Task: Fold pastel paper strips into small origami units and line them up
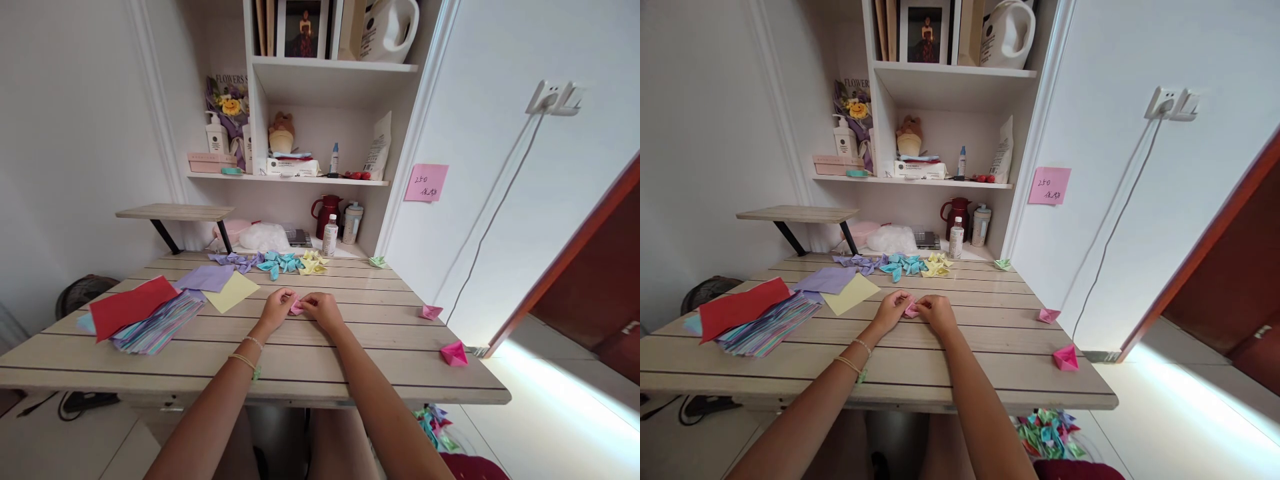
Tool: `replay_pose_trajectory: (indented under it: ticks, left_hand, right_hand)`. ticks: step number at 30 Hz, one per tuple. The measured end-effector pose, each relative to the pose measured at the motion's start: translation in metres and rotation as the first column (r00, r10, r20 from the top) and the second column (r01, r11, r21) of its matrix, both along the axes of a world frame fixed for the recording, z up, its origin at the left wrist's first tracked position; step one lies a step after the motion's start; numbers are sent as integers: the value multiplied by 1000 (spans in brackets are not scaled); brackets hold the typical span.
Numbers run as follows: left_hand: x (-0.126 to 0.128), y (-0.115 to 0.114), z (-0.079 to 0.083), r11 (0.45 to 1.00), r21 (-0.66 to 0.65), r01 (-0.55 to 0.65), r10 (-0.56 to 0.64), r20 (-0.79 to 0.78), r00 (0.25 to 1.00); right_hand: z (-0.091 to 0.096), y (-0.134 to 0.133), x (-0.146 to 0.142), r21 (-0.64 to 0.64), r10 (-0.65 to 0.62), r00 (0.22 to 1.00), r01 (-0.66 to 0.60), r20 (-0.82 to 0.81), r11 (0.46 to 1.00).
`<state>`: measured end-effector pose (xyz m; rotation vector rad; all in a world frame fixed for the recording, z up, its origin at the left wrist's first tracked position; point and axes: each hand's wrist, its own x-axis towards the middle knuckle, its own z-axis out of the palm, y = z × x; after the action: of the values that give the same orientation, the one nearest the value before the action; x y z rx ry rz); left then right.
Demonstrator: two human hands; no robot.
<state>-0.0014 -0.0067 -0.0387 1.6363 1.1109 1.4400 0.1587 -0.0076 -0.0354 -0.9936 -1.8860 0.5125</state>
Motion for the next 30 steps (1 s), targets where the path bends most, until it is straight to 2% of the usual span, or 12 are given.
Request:
replay_pose_trajectory:
  ticks: [5, 9, 14, 18, 22, 26, 30]
  left_hand:
    - [1, -2, 5, 997, 74, -30, 31, -11, 999]
    - [3, -3, 8, 999, -26, 20, -15, 163, 987]
    - [2, -5, 10, 978, -150, 141, -66, 421, 905]
    - [0, -6, 10, 932, -253, 258, -114, 472, 874]
    - [3, -7, 8, 905, -301, 300, -158, 417, 895]
    - [4, -7, 7, 917, -294, 270, -150, 371, 916]
    - [3, -5, 6, 933, -267, 240, -126, 380, 916]
  right_hand:
    - [1, -4, -5, -32, -18, 1000, 18, 20, 999]
    - [1, -5, -11, -74, 4, 996, -11, -86, 997]
    - [0, 0, -10, -147, -25, 942, -26, -334, 989]
    - [-2, 5, -6, -219, -56, 870, -61, -490, 974]
    - [-1, 4, -4, -237, -31, 900, -81, -434, 968]
    - [0, 2, -3, -191, -28, 944, -38, -328, 981]
    - [0, 3, -3, -126, -67, 952, 30, -299, 992]
